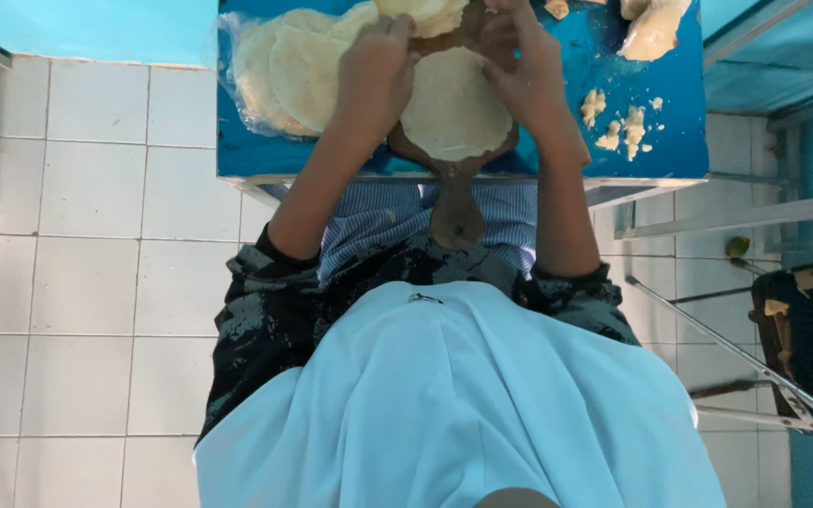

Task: The person cuts round flat dough discs in half with a knife on a wooden board, then peels the halves apart into thin layers by hand and stacks the thin pieces on the board. Wrapped stacks of prepared discs sit beside the work area on the blue table.

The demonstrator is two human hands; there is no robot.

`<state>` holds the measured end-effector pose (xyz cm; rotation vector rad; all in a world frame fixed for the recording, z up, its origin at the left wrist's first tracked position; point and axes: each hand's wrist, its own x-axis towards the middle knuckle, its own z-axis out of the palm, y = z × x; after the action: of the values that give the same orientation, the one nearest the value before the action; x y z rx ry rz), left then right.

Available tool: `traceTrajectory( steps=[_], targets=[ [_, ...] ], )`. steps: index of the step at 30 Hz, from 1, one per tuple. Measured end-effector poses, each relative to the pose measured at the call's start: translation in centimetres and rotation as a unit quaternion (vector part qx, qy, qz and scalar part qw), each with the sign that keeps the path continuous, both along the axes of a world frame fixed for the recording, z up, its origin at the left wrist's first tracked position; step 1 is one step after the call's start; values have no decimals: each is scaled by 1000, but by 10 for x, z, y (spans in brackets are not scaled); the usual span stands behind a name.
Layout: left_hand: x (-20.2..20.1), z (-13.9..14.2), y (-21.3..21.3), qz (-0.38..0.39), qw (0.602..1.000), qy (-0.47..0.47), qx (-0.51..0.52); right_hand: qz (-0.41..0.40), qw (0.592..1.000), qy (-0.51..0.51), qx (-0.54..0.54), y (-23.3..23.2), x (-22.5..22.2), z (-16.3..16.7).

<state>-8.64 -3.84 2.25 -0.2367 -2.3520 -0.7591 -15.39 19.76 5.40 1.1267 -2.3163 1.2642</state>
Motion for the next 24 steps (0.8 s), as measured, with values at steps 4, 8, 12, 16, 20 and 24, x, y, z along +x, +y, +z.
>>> traceTrajectory(
  steps=[4, 8, 12, 16, 20, 24],
  targets=[
    [8, -13, -50, 30, 998, 55, -29, -39, 997, 63, -31, 20, 18, -7],
    [23, -6, -89, 52, 992, -7, -117, -79, 996, -8, -38, 33, 35, 4],
    [37, 21, -86, 49, 988, -12, -148, -31, 997, -59, -41, 21, 48, 13],
    [59, 56, -75, 43, 981, 72, -175, 22, 993, -103, -54, -4, 58, 16],
    [79, 83, -57, -124, 990, -27, -67, 215, 930, -256, -153, -29, 64, 20],
    [92, 93, -34, -230, 972, -44, -5, 200, 931, -259, -163, -32, 69, 28]
  ],
)
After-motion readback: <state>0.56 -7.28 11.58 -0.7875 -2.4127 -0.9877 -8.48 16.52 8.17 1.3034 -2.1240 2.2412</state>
